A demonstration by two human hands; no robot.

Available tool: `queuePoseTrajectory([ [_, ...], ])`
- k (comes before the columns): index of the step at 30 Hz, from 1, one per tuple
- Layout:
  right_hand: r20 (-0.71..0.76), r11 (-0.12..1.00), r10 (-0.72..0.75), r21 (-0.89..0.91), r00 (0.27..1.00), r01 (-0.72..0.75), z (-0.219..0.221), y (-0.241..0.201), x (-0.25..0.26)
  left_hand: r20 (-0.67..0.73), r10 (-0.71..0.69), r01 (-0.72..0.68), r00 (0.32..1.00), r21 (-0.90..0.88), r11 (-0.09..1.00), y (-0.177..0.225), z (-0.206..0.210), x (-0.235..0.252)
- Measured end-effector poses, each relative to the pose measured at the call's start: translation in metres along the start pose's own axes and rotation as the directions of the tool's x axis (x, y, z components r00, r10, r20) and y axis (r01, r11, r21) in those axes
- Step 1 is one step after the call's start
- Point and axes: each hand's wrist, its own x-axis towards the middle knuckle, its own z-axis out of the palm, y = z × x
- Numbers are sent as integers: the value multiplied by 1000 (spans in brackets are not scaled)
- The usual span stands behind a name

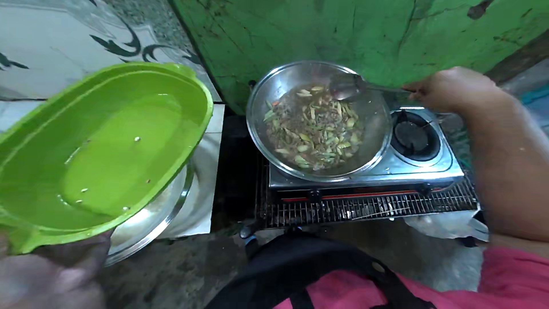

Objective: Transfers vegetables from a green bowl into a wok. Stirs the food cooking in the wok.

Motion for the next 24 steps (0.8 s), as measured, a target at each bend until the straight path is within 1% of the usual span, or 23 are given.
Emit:
queuePoseTrajectory([
  [2, -8, 991, 124, -59, 992, -124, 11, -18, 5, 24, -5, 5, 1000, 0, 1000, 0, -1, 1],
  [3, 3, 983, 161, -84, 987, -161, 18, -27, 8, 26, -10, 10, 1000, -3, 1000, 0, -2, 0],
  [4, 22, 983, 162, -94, 987, -159, 28, -34, 12, 19, -13, 13, 1000, -12, 1000, 0, -4, -1],
  [6, 95, 997, 70, -40, 993, -66, 53, -42, 24, -12, -12, 12, 1000, -13, 1000, 1, -8, -3],
  [8, 168, 992, -79, 114, 983, 60, 84, -47, 41, -41, -20, 20, 999, -15, 1000, 2, -15, -4],
  [10, 186, 956, -202, 251, 962, 152, 110, -49, 50, -44, -21, 21, 999, -1, 1000, 1, -29, 1],
  [11, 190, 937, -240, 302, 952, 176, 114, -49, 48, -28, -23, 24, 999, 10, 1000, 0, -37, 4],
  [12, 221, 926, -247, 339, 943, 164, 110, -49, 40, -2, -27, 27, 1000, 8, 1000, 0, -44, 8],
  [14, 291, 926, -222, 361, 931, 108, 86, -49, 14, -31, -8, 9, 999, 30, 1000, 0, -33, 6],
  [16, 271, 937, -200, 333, 942, 103, 68, -44, -9, -35, -5, 6, 999, 40, 999, -1, -21, 5],
  [17, 244, 947, -202, 295, 948, 126, 62, -40, -19, -34, -22, 24, 999, 40, 999, -1, -14, 6],
  [19, 143, 946, -223, 270, 964, 179, 55, -29, -39, 15, -57, 56, 998, 30, 998, -3, -5, 15],
  [22, 89, 965, -187, 203, 978, 166, 41, -24, -77, 42, -91, 91, 995, 12, 996, -8, -3, 31],
  [24, 18, 973, -180, 150, 984, 175, 38, -22, -102, 62, -97, 96, 993, 23, 995, -10, -3, 40],
])
